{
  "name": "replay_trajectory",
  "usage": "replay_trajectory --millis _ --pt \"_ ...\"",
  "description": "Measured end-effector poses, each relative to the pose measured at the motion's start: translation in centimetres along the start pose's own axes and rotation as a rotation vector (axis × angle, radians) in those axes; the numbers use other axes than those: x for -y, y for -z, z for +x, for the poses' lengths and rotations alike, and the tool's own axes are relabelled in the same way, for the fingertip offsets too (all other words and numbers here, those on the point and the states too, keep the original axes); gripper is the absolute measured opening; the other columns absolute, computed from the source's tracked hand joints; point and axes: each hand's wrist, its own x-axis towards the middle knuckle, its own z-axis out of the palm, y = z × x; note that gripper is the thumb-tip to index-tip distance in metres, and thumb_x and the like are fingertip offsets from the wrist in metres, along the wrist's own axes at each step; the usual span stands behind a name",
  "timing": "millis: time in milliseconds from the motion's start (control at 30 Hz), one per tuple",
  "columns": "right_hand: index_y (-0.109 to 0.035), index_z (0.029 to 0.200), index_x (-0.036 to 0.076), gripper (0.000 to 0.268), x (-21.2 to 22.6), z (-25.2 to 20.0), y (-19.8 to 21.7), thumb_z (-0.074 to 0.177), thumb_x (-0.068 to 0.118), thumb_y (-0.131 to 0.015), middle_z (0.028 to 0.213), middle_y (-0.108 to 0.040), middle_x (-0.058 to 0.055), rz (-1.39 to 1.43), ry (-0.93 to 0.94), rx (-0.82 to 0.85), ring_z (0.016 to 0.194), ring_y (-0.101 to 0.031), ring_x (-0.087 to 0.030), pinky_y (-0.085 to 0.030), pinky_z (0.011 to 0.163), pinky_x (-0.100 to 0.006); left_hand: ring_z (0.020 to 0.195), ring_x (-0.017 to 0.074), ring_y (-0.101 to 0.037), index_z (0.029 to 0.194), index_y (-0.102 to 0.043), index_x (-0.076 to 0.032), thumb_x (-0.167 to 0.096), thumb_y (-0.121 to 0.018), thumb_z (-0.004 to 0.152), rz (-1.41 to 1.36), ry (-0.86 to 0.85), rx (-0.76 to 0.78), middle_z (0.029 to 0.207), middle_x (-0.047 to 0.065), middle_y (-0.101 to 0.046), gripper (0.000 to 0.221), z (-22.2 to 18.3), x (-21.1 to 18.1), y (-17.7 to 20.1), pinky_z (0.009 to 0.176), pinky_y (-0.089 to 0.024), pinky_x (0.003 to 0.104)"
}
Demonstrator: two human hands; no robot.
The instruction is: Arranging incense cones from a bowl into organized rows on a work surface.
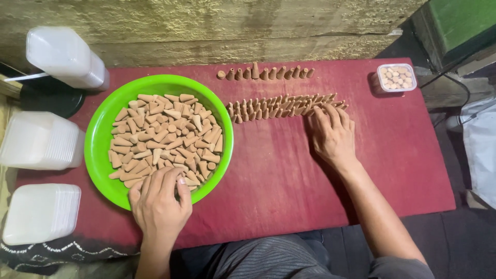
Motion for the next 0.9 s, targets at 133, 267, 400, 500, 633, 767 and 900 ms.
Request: replay_trajectory --millis 133,267,400,500,633,767,900 --pt "-0.047 0.152 0.016 0.073 0.8 0.5 0.2 0.082 0.019 -0.068 0.148 -0.053 -0.014 -0.007 0.021 -0.039 0.128 -0.05 -0.034 -0.05 0.084 -0.049 0.09 0.0193 -0.066 0.107 -0.074 -0.022 -0.023 -0.057 0.097 -0.008 0.0 0.018 0.103 -0.005 -0.073 0.02 0.1 0.0 0.0 0.087 -0.037 0.036" --pt "-0.051 0.148 0.013 0.061 2.1 1.5 0.8 0.088 0.021 -0.063 0.145 -0.056 -0.011 -0.015 0.067 -0.081 0.124 -0.051 -0.032 -0.05 0.079 -0.047 0.091 0.0181 -0.067 0.105 -0.074 -0.021 -0.022 -0.057 0.097 0.0 -0.002 -0.004 0.104 -0.006 -0.074 0.019 0.0 0.1 -0.1 0.089 -0.037 0.036" --pt "-0.055 0.146 0.014 0.063 2.6 1.8 0.6 0.083 0.018 -0.062 0.146 -0.058 -0.011 -0.01 0.071 -0.04 0.125 -0.052 -0.033 -0.048 0.086 -0.049 0.088 0.022 -0.064 0.107 -0.074 -0.021 -0.024 -0.057 0.096 -0.013 0.0 0.017 0.101 -0.004 -0.072 0.02 -0.1 0.2 -0.1 0.09 -0.037 0.037" --pt "-0.053 0.148 0.017 0.068 2.4 1.6 0.2 0.081 0.022 -0.063 0.148 -0.056 -0.012 -0.009 0.052 -0.029 0.127 -0.052 -0.034 -0.048 0.086 -0.049 0.097 0.0207 -0.064 0.106 -0.073 -0.025 -0.026 -0.063 0.092 -0.042 0.062 0.096 0.109 -0.006 -0.071 0.017 0.3 0.3 0.3 0.083 -0.038 0.039" --pt "-0.048 0.152 0.019 0.077 2.5 1.8 -0.5 0.077 0.019 -0.068 0.15 -0.052 -0.012 0.002 0.068 -0.011 0.13 -0.049 -0.034 -0.047 0.093 -0.05 0.106 0.0268 -0.063 0.105 -0.071 -0.018 -0.022 -0.061 0.093 -0.238 0.101 0.156 0.114 0.001 -0.071 0.016 3.4 1.5 0.8 0.089 -0.042 0.043" --pt "-0.065 0.136 0.019 0.051 3.3 2.2 -1.4 0.086 0.026 -0.068 0.137 -0.062 -0.006 0.032 0.13 -0.227 0.127 -0.055 -0.028 -0.044 0.09 -0.037 0.099 0.0314 -0.065 0.11 -0.073 -0.015 -0.024 -0.068 0.096 -0.186 -0.032 0.082 0.106 0.006 -0.065 0.017 8.7 3.9 -0.9 0.082 -0.048 0.045" --pt "-0.064 0.137 0.021 0.051 4.9 2.8 0.4 0.086 0.027 -0.064 0.134 -0.064 -0.002 0.034 0.14 -0.207 0.127 -0.057 -0.025 -0.043 0.091 -0.036 0.102 0.035 -0.064 0.112 -0.072 -0.013 -0.026 -0.07 0.096 -0.223 -0.107 0.093 0.109 0.008 -0.063 0.021 13.8 5.7 -4.4 0.082 -0.05 0.049"
